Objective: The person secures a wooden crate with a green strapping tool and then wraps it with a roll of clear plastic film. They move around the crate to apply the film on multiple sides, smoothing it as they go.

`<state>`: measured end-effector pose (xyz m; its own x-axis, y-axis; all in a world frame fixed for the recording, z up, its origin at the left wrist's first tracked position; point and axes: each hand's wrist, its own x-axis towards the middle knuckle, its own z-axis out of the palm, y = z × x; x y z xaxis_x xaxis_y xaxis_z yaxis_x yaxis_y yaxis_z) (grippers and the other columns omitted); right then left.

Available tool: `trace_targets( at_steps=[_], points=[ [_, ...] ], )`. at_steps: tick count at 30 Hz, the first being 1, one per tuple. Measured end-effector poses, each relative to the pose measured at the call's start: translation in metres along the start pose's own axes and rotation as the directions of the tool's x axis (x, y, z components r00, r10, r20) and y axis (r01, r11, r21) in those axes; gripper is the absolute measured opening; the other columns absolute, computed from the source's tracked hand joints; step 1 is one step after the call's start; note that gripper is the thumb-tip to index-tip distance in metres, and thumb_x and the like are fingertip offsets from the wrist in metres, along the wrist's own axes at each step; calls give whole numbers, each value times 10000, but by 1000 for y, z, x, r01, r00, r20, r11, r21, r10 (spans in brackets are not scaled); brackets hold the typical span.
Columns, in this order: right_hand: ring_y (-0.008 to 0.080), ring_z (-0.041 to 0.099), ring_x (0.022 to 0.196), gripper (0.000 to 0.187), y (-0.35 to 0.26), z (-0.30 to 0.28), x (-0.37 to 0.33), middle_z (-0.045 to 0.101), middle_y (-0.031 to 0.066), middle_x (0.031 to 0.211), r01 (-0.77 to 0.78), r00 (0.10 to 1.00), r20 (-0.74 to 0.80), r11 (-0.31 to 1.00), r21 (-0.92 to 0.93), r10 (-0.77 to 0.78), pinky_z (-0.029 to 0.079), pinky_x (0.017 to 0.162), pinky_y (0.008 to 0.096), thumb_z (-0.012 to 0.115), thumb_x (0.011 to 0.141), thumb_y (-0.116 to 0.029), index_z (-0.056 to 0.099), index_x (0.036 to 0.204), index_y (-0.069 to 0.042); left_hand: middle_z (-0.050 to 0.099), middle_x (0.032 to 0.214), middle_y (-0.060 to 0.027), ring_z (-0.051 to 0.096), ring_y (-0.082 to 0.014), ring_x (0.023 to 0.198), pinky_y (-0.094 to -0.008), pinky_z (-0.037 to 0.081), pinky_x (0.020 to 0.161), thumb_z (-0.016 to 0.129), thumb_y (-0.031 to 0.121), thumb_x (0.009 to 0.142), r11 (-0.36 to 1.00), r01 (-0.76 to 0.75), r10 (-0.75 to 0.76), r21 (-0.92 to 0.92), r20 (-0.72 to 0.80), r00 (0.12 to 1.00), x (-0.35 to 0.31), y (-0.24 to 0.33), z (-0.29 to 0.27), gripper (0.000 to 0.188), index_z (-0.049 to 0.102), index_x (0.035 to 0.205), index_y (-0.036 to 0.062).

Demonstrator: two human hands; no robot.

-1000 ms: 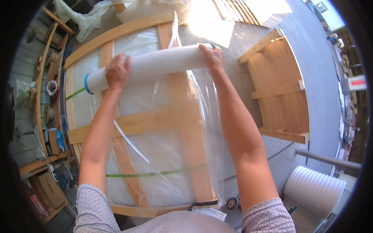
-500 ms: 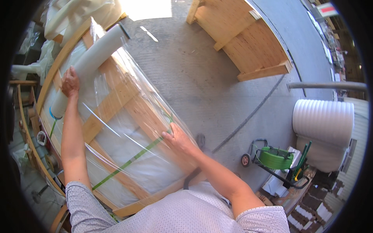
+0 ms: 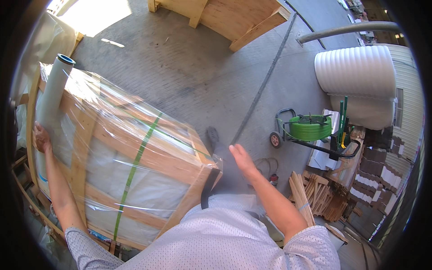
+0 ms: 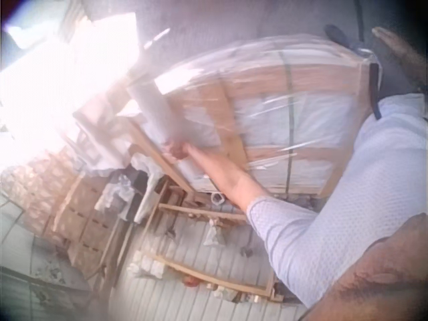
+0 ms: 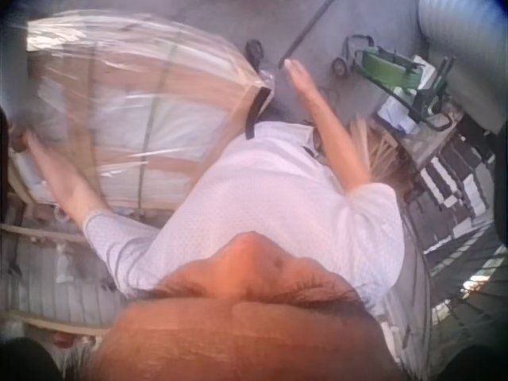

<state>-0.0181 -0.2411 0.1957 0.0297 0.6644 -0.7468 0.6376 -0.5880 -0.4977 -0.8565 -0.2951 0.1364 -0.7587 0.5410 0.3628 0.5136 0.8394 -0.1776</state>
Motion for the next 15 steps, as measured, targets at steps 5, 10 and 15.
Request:
trace_targets(
  at_steps=[5, 10, 15],
  points=[
    [300, 389, 1344, 825, 6, 67, 47, 467, 208, 1412, -277, 812, 505, 955, -109, 293, 286, 1110, 393, 353, 933, -669, 456, 1389, 11, 664, 1126, -146, 628, -383, 1019, -504, 469, 901, 236, 565, 979, 997, 36, -36, -65, 0, 999, -2, 1, 3, 601, 615, 1247, 183],
    [296, 347, 1373, 878, -26, 80, 37, 435, 215, 1433, -305, 752, 547, 929, -208, 369, 263, 1120, 396, 329, 907, -720, 436, 1411, -10, 669, 1114, -135, 634, -377, 991, -516, 462, 903, 267, 541, 989, 992, 43, -40, -119, 31, 999, -3, 1, 10, 568, 629, 1218, 169],
    [322, 318, 1387, 895, -62, 84, -2, 382, 208, 1475, -54, 813, 559, 977, -208, 165, 250, 1129, 387, 303, 908, -716, 347, 1452, -7, 663, 1148, -86, 617, -336, 1052, -505, 445, 933, 301, 495, 1000, 998, 51, -51, -25, -7, 999, -8, 10, 0, 513, 642, 1179, 157]
  ],
)
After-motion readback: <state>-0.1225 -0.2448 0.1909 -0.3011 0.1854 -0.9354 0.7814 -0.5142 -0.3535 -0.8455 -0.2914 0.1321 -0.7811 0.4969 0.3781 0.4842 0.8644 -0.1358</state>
